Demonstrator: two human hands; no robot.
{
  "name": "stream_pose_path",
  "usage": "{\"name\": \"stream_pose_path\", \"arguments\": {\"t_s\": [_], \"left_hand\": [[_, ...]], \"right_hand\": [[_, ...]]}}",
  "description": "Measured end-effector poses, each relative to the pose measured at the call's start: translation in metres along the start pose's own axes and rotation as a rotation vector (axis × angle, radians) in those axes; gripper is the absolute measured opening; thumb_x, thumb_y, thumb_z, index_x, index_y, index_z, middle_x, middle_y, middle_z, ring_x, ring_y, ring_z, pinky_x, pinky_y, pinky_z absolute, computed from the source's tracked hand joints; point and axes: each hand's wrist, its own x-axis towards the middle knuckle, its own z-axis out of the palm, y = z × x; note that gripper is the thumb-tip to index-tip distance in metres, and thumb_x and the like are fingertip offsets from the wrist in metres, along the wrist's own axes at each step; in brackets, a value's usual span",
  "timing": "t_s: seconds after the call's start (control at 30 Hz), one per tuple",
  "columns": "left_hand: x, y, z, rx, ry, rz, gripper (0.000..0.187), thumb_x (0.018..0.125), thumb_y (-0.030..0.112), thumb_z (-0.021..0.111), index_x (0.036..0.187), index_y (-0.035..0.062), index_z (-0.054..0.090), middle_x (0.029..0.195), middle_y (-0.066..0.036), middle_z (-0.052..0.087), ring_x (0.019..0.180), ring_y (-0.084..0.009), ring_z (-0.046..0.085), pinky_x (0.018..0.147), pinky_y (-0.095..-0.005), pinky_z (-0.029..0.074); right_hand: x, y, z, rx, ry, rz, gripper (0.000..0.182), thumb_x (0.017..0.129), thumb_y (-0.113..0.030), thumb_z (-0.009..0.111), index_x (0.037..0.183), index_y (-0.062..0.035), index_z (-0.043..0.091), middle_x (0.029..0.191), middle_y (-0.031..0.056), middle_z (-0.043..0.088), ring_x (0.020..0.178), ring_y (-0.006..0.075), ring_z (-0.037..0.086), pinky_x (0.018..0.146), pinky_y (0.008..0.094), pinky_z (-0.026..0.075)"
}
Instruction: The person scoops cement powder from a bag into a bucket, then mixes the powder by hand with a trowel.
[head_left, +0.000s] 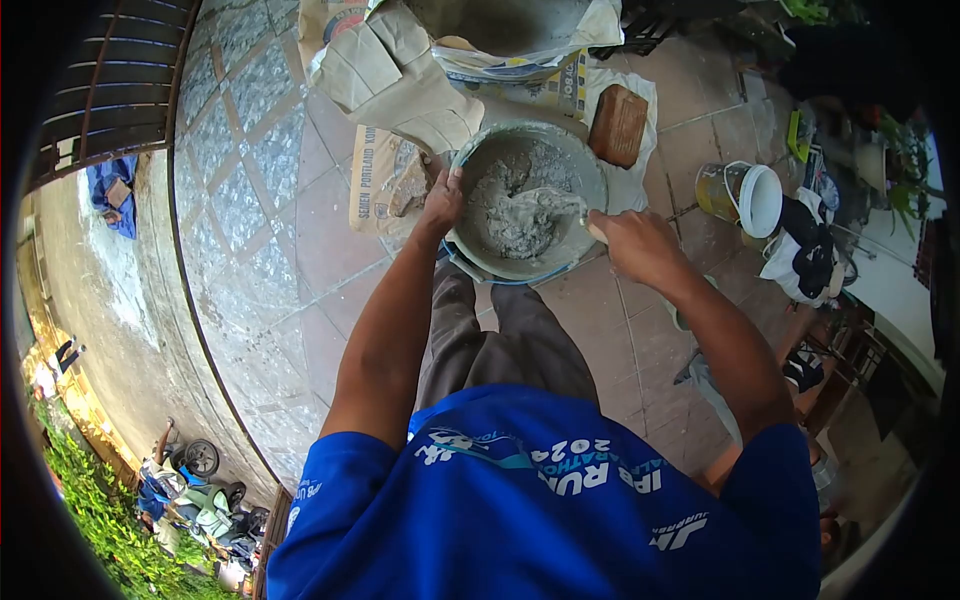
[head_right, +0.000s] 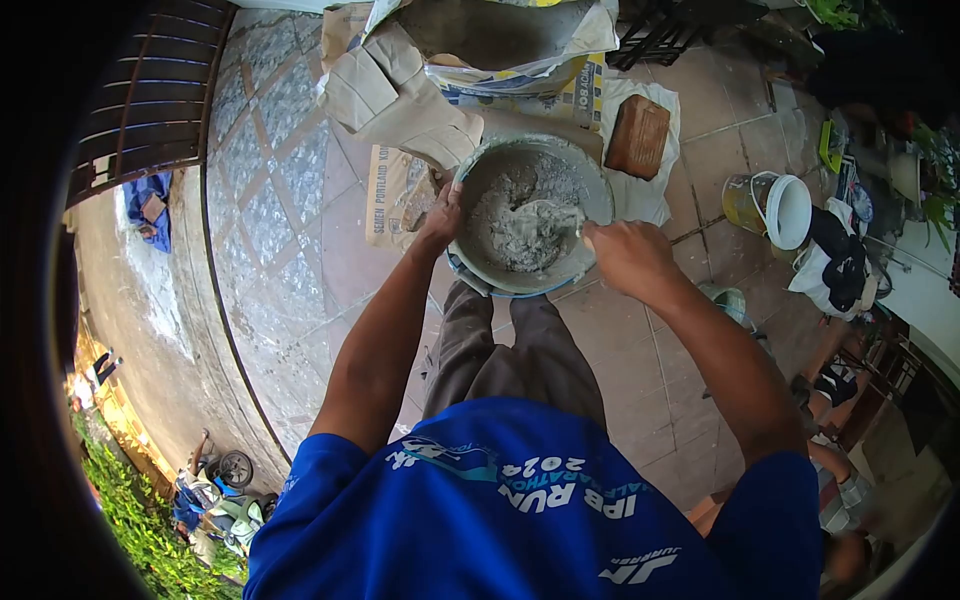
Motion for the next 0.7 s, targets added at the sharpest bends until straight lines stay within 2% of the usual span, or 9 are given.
{"name": "stream_pose_path", "arguments": {"t_s": [0.07,0.13,0.23,0.3,0.33,0.4,0.5,0.57,0.7], "left_hand": [[0.004,-0.011,0.006,-0.034,0.010,0.030,0.063,0.103,0.051,0.031,0.137,-0.0002,0.048,0.130,-0.031,0.055,0.125,-0.0474,0.050,0.105,-0.0464,0.038],[0.006,-0.010,0.003,-0.051,0.010,0.048,0.064,0.103,0.051,0.031,0.137,-0.0008,0.047,0.130,-0.032,0.055,0.125,-0.0472,0.049,0.105,-0.0461,0.038],[-0.001,0.000,0.002,-0.048,0.027,0.029,0.066,0.103,0.052,0.031,0.140,-0.0017,0.045,0.134,-0.032,0.052,0.128,-0.0461,0.047,0.107,-0.0449,0.036],[0.005,-0.012,0.008,-0.024,0.068,0.011,0.067,0.103,0.053,0.032,0.141,-0.0022,0.043,0.136,-0.032,0.051,0.131,-0.0453,0.046,0.109,-0.0438,0.035],[0.004,-0.006,0.001,-0.054,-0.021,-0.008,0.070,0.103,0.054,0.031,0.143,-0.0030,0.041,0.139,-0.032,0.048,0.134,-0.0434,0.043,0.111,-0.0423,0.034],[0.009,-0.011,0.000,-0.028,-0.020,-0.020,0.070,0.103,0.054,0.032,0.143,-0.0033,0.040,0.139,-0.031,0.049,0.134,-0.0428,0.044,0.111,-0.0419,0.034],[0.003,-0.005,0.001,-0.047,-0.003,0.011,0.067,0.104,0.051,0.031,0.143,-0.0035,0.041,0.139,-0.028,0.051,0.134,-0.0409,0.045,0.111,-0.0410,0.034],[0.008,-0.016,0.002,-0.073,-0.023,0.085,0.067,0.105,0.050,0.031,0.143,-0.0038,0.041,0.139,-0.028,0.051,0.134,-0.0404,0.045,0.111,-0.0412,0.034],[0.006,-0.010,0.004,-0.023,0.048,0.040,0.064,0.104,0.050,0.031,0.143,0.0000,0.043,0.139,-0.027,0.052,0.133,-0.0400,0.046,0.111,-0.0415,0.035]], "right_hand": [[0.000,0.000,-0.004,-0.015,0.045,0.087,0.026,0.084,-0.006,0.054,0.108,0.0000,0.062,0.084,0.0229,0.069,0.080,0.0407,0.070,0.070,0.0507,0.055],[0.025,0.004,0.028,-0.001,0.139,0.191,0.026,0.084,-0.006,0.053,0.108,-0.0031,0.062,0.085,0.0222,0.070,0.081,0.0405,0.070,0.070,0.0508,0.055],[0.074,-0.004,0.130,0.063,0.149,0.230,0.026,0.084,-0.006,0.053,0.109,-0.0063,0.063,0.085,0.0212,0.070,0.081,0.0412,0.070,0.072,0.0513,0.055],[0.062,0.000,0.111,0.130,0.079,0.133,0.027,0.084,-0.008,0.055,0.110,-0.0070,0.062,0.085,0.0214,0.070,0.081,0.0424,0.069,0.071,0.0523,0.054],[0.043,0.000,0.097,0.170,0.031,0.094,0.027,0.084,-0.009,0.056,0.110,-0.0074,0.062,0.085,0.0215,0.070,0.080,0.0430,0.069,0.070,0.0527,0.054],[-0.001,0.001,0.043,0.218,-0.011,0.131,0.031,0.082,-0.008,0.061,0.112,-0.0088,0.062,0.089,0.0196,0.070,0.082,0.0424,0.068,0.075,0.0514,0.053],[-0.062,0.032,0.039,0.095,0.262,0.146,0.038,0.079,-0.008,0.066,0.116,-0.0106,0.061,0.099,0.0177,0.068,0.088,0.0404,0.066,0.081,0.0499,0.051],[-0.065,0.060,0.066,0.105,0.338,0.138,0.044,0.078,-0.007,0.068,0.121,-0.0106,0.057,0.102,0.0169,0.066,0.092,0.0398,0.065,0.083,0.0498,0.050],[-0.034,0.129,0.167,0.135,0.371,0.131,0.054,0.077,-0.008,0.071,0.127,-0.0110,0.048,0.103,0.0173,0.063,0.096,0.0401,0.063,0.082,0.0505,0.049]]}}
